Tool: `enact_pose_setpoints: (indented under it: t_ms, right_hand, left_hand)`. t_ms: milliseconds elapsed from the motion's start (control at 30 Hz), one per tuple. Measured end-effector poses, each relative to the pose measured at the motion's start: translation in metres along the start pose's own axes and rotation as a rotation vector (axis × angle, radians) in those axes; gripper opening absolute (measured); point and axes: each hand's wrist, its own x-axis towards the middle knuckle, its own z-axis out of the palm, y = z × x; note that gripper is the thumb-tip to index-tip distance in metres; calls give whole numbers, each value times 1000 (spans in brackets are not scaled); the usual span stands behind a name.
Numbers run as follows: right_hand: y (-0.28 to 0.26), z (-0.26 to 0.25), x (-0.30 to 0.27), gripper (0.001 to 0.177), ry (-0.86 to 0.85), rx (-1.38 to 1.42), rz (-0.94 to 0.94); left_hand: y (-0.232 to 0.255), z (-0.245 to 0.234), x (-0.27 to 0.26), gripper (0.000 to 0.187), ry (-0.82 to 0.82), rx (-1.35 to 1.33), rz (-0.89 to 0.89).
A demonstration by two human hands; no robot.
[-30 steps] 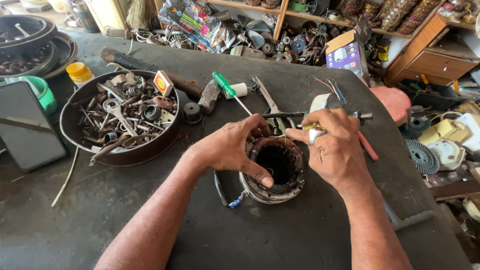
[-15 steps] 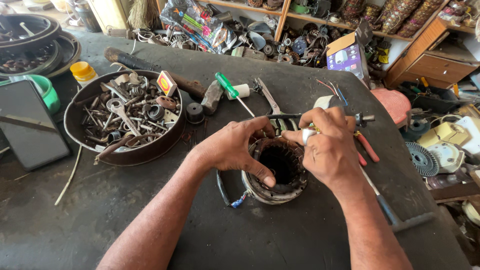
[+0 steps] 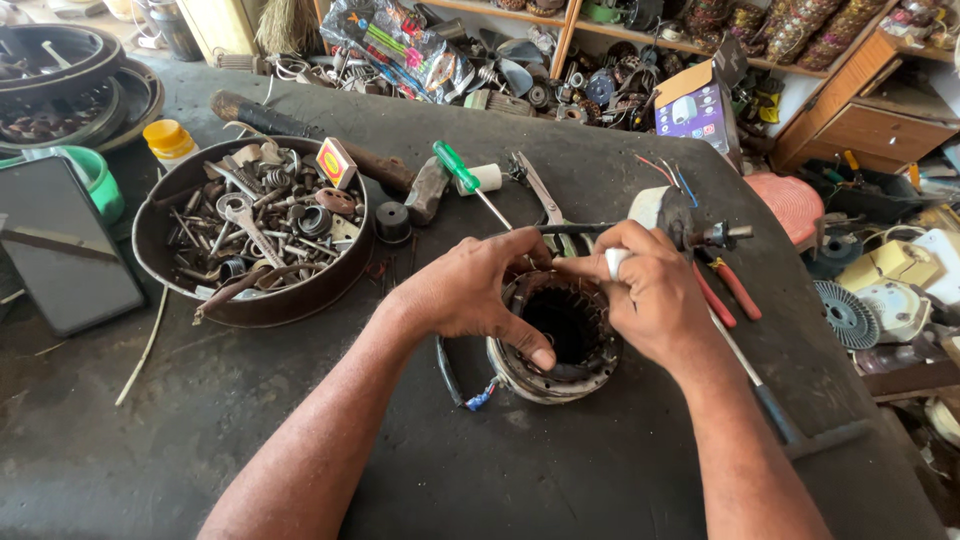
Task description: The person disassembles a small electric motor by removing the end cap and rotor. They then use a screwdriver to adjust and inspect the internal copper windings and wires.
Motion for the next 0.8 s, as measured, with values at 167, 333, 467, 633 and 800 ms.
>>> enact_pose_setpoints:
  t_ms: [167,333,467,633,800]
  right_hand:
    - [-2,-6,-7,50,123,-204,-83]
    - [-5,-6,-7,44,141,-206,-93]
    - [-10,-7,-7,41,125,-295,-85]
    - [-11,-8,-3,26,89,-367,-99]
    - [-6,-6,6,48,53,-235,-95]
  left_hand:
    - [0,1,1,101,1,14,-9]
    - [0,-1,1,99,-14,20,-28]
    - [0,0,0,97,4,-10,18]
    - [-2,1,1,97,-10,20,-21]
    - [-3,-1,1,96,12,-13,25]
